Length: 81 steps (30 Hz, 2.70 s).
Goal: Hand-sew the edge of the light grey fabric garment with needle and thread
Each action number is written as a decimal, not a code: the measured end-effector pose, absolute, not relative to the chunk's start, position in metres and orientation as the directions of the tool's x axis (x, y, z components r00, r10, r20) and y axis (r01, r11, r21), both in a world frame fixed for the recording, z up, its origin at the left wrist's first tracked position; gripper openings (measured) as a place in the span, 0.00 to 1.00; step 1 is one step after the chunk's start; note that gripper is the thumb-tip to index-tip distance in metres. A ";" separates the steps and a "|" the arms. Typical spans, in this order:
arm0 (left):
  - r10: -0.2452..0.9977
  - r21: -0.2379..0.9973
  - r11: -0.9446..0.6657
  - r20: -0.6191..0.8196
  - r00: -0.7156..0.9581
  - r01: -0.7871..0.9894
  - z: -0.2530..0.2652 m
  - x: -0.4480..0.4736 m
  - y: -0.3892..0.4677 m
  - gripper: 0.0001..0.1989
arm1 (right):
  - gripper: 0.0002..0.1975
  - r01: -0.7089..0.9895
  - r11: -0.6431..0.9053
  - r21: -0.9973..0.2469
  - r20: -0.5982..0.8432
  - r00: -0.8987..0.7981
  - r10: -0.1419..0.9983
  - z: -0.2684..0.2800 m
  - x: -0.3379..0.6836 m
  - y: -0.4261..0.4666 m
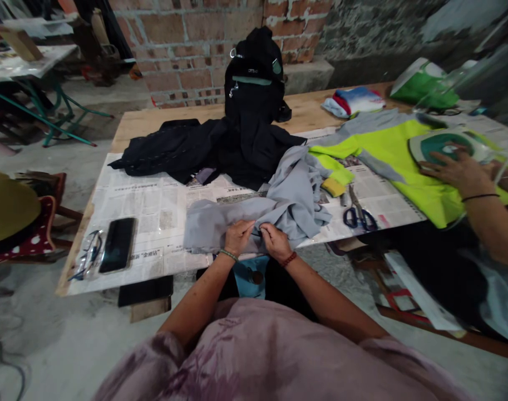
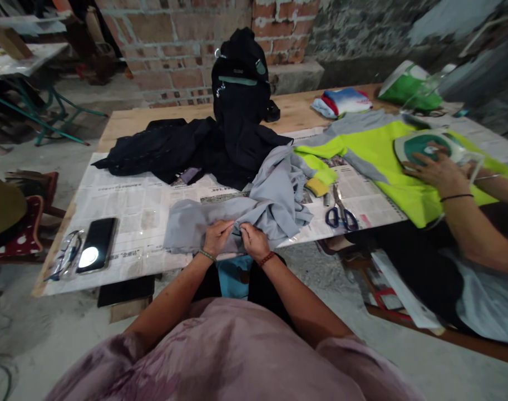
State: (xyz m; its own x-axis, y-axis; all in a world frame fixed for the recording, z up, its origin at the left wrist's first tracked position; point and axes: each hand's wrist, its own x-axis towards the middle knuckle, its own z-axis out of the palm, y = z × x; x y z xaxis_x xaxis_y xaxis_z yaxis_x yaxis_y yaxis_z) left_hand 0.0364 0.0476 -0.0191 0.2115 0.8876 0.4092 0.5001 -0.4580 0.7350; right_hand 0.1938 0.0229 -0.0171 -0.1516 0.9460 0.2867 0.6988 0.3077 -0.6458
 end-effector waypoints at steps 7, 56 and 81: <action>0.893 0.634 -0.448 0.356 0.277 0.630 -0.016 0.038 0.044 0.12 | 0.12 0.701 0.252 -0.668 0.246 -0.112 0.963 -0.011 0.189 0.023; 0.903 0.745 -0.428 0.366 0.223 0.511 -0.026 0.040 0.049 0.11 | 0.12 0.807 0.408 -0.427 0.528 -0.144 0.837 0.052 0.211 0.014; 0.928 0.696 -0.372 0.293 0.229 0.614 -0.021 0.040 0.050 0.12 | 0.05 0.612 0.027 -0.790 -0.036 -0.091 0.995 0.038 0.183 0.078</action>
State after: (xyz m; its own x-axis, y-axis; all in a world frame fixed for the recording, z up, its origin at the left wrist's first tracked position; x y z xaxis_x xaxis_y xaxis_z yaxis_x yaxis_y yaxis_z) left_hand 0.0397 0.0500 -0.0214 0.2292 0.9281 0.2933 0.6140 -0.3717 0.6963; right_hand 0.1832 0.0779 0.0385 -0.0911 0.9952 -0.0363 0.6124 0.0273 -0.7901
